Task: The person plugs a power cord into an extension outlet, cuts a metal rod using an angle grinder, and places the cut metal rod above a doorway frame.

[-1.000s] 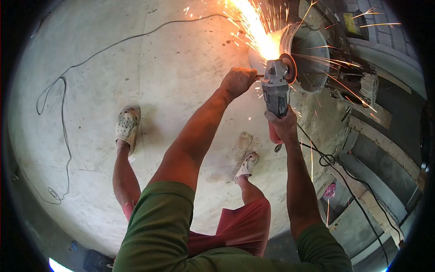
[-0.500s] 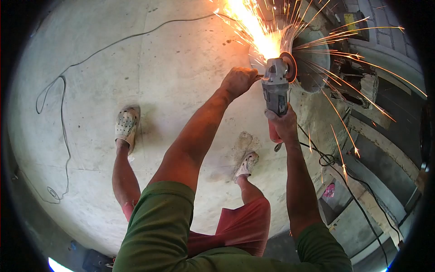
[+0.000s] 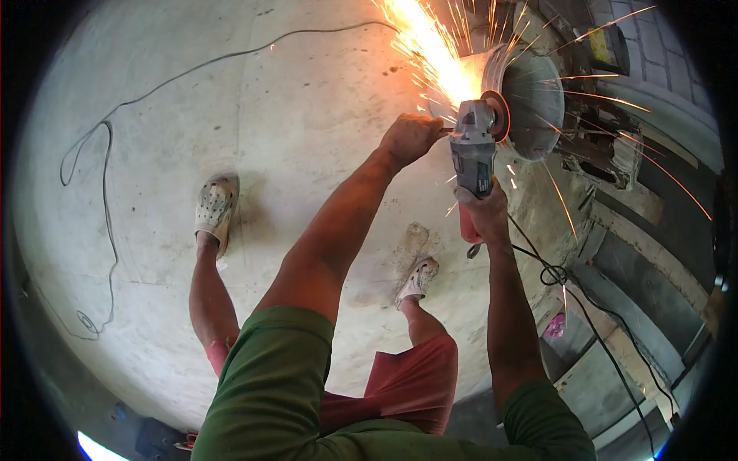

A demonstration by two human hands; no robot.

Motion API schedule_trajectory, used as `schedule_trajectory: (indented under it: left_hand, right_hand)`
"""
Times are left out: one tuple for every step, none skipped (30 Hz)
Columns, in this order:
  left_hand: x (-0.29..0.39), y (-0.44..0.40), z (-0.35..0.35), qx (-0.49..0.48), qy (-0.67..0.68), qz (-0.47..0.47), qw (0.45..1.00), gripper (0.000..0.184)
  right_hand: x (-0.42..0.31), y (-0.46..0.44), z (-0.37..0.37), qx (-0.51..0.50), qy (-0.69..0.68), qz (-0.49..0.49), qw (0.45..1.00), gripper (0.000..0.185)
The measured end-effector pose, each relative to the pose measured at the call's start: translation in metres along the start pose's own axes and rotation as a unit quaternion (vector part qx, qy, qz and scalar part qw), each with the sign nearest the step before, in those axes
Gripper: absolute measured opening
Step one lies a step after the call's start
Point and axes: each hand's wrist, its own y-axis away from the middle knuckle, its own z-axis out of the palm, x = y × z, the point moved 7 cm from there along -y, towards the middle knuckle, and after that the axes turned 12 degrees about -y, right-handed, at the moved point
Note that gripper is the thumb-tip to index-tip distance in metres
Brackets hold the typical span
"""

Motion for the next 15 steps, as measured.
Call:
schedule_trajectory:
  left_hand:
    - [0.0,0.0,0.0,0.001,0.0,-0.001,1.0,0.034]
    - [-0.001,0.0,0.001,-0.002,0.003,-0.003,1.0,0.034]
    - [-0.001,0.0,0.001,-0.004,0.006,-0.005,1.0,0.034]
    - [-0.001,0.001,0.001,-0.004,0.006,-0.005,1.0,0.034]
    - [-0.001,0.001,0.0,0.0,0.009,-0.007,1.0,0.033]
    - [-0.001,0.001,-0.001,0.004,0.012,-0.009,1.0,0.033]
    - [-0.001,0.001,-0.001,0.004,0.012,-0.009,1.0,0.033]
    - [-0.001,0.0,-0.001,0.003,0.013,-0.009,1.0,0.033]
    - [-0.001,0.0,-0.002,0.002,0.015,-0.01,1.0,0.032]
    - [-0.001,0.0,-0.002,0.003,0.015,-0.01,1.0,0.032]
    - [-0.001,0.0,-0.002,-0.002,0.012,-0.011,1.0,0.032]
    - [-0.001,0.0,-0.002,-0.006,0.01,-0.012,1.0,0.032]
    - [-0.001,0.0,-0.002,-0.006,0.01,-0.012,1.0,0.032]
    - [-0.002,0.0,-0.002,-0.005,0.019,-0.015,1.0,0.032]
    - [-0.002,0.0,-0.003,-0.003,0.029,-0.018,0.999,0.032]
  right_hand:
    - [0.006,-0.002,0.0,-0.001,0.001,0.0,1.0,0.058]
    - [0.017,-0.006,0.0,-0.002,-0.012,-0.006,1.0,0.058]
    - [0.016,-0.006,0.002,-0.004,-0.024,-0.011,1.0,0.057]
    - [0.015,-0.006,0.001,-0.004,-0.023,-0.011,1.0,0.057]
    - [0.016,-0.005,0.0,-0.007,-0.021,0.0,1.0,0.058]
    - [0.013,-0.004,0.0,-0.01,-0.018,0.01,1.0,0.058]
    - [0.012,-0.004,0.0,-0.01,-0.018,0.011,1.0,0.058]
    - [0.012,-0.004,0.0,-0.007,-0.008,0.017,1.0,0.058]
    - [0.012,-0.004,0.0,-0.004,0.002,0.023,1.0,0.059]
    - [0.01,-0.003,0.0,-0.004,0.002,0.023,1.0,0.059]
    - [0.009,-0.002,0.0,-0.002,-0.003,0.03,1.0,0.059]
    - [0.009,-0.001,0.0,-0.001,-0.009,0.037,0.999,0.06]
    - [0.01,-0.002,0.0,-0.001,-0.009,0.037,0.999,0.06]
    - [0.011,-0.003,-0.001,0.001,0.011,0.024,1.0,0.06]
    - [0.012,-0.005,-0.001,0.003,0.031,0.012,0.999,0.06]
